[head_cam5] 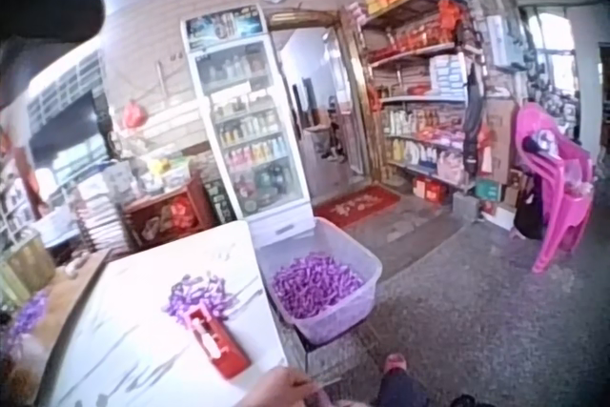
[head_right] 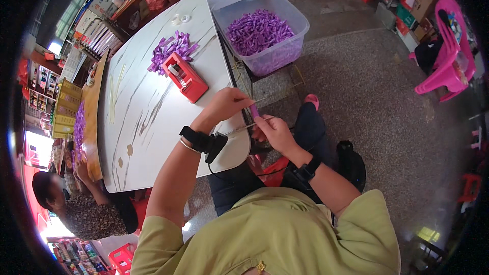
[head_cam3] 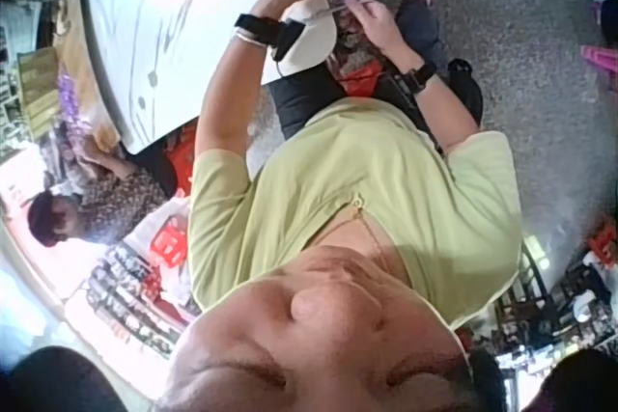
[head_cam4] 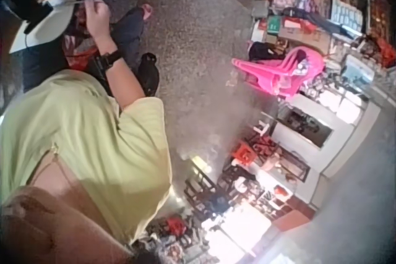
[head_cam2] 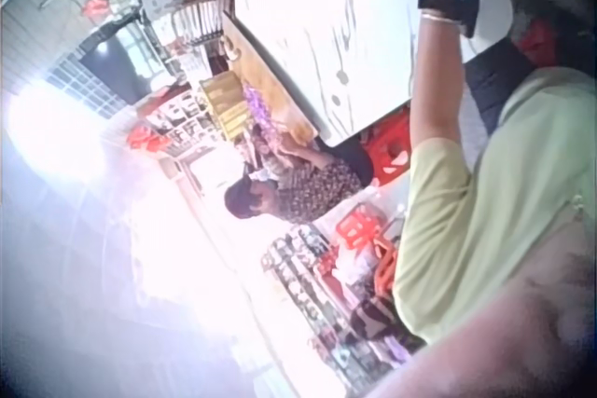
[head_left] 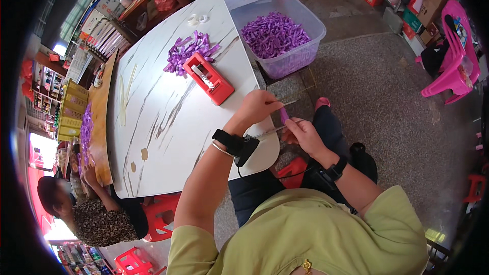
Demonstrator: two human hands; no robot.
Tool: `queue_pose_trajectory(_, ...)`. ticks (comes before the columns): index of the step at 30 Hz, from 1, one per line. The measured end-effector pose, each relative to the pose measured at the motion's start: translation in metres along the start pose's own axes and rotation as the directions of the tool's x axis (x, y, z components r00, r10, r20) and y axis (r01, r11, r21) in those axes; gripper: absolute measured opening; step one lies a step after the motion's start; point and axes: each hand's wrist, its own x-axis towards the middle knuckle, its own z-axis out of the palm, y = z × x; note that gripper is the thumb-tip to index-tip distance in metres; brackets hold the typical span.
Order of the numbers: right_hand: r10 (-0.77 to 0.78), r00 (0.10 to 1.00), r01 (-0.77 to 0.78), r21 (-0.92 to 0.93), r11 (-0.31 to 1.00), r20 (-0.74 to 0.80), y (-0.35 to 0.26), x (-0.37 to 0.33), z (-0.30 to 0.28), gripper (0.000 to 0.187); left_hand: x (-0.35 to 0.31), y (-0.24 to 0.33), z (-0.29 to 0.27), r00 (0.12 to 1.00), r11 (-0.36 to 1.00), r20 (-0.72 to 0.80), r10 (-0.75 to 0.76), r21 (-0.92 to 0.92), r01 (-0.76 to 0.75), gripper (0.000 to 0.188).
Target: Assembling purple ribbons into bows at a workspace table.
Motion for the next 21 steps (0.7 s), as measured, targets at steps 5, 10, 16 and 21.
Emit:
queue_pose_trajectory(5,-0.064,0.998,0.064,-0.011,0.998,0.004,-0.007,-0.001,0.002,0.025,-0.001,0.0,0.0,0.999,1.0,-0.031,0.009,-0.005,-0.009,0.019)
queue_pose_trajectory(10,-0.047,0.998,0.048,-0.036,0.998,0.037,-0.008,-0.001,-0.005,0.024,0.0,0.0,0.002,1.0,0.999,-0.027,-0.006,0.037,0.007,0.021)
queue_pose_trajectory(16,-0.019,1.0,0.02,-0.043,0.999,0.018,-0.011,-0.003,-0.01,0.023,0.002,0.001,0.004,1.0,0.998,-0.011,-0.025,0.049,0.026,0.021)
queue_pose_trajectory(21,-0.047,0.998,0.05,-0.071,0.996,0.046,0.002,-0.004,-0.016,0.021,0.003,0.0,0.004,0.999,0.999,-0.013,-0.04,0.035,0.04,0.021)
